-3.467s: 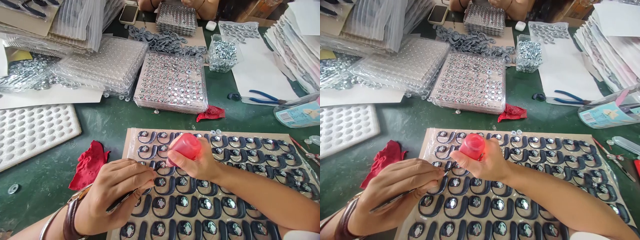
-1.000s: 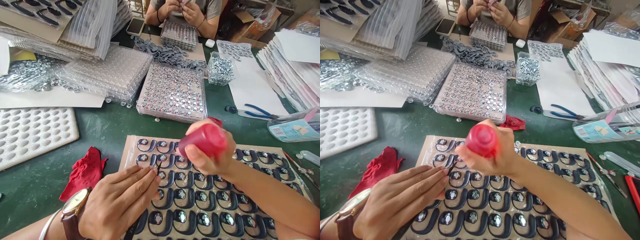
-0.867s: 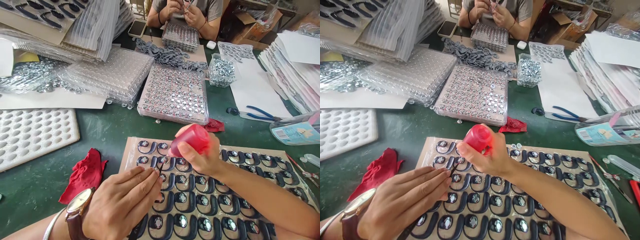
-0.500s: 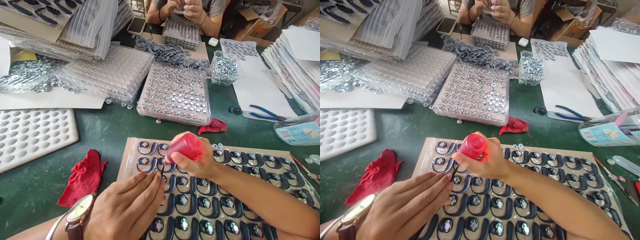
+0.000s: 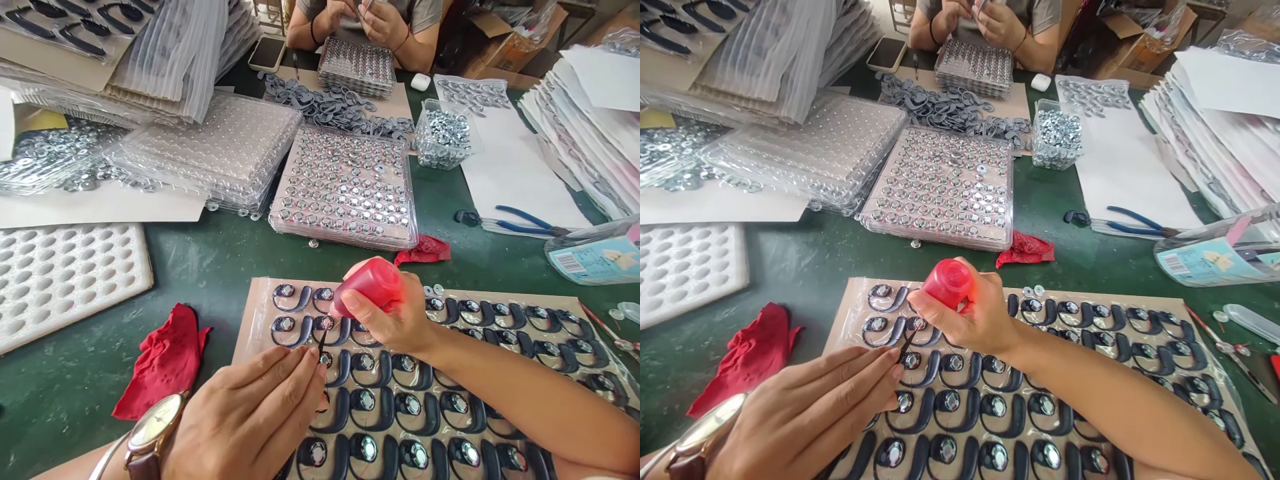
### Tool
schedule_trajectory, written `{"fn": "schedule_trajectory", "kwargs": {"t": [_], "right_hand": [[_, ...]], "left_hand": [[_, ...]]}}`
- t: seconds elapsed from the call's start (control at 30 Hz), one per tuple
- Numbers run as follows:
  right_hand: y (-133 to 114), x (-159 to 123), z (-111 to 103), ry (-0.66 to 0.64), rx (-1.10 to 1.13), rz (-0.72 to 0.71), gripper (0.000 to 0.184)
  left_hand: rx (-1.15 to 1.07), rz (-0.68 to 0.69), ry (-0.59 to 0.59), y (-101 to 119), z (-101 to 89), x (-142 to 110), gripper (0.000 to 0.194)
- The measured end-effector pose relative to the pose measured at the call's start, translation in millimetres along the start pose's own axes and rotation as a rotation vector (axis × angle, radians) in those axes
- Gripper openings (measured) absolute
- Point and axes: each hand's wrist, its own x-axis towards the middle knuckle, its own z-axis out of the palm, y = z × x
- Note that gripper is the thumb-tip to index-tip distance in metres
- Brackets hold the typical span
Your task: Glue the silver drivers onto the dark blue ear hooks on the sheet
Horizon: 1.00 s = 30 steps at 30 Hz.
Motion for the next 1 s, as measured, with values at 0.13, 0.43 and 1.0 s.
{"fn": "schedule_trajectory", "kwargs": {"t": [0.13, 0.43, 1.0], "right_hand": [[-0.2, 1.5, -1.5, -0.014, -0.024, 0.004, 0.03], [-4.5, 2.8, -2.1, 0.03, -0.03, -0.029, 0.031], [-7.1, 2.5, -4.8, 0.006, -0.071, -0.031, 0.034]], "left_hand": [[0.011, 0.024, -0.022, -2.1, -2.9, 2.2, 0.044], [0.011, 0.005, -0.037, -3.0, -6.5, 2.6, 0.04], [-0.026, -0.021, -0.074, -12.4, -14.8, 11.0, 0.037]]}}
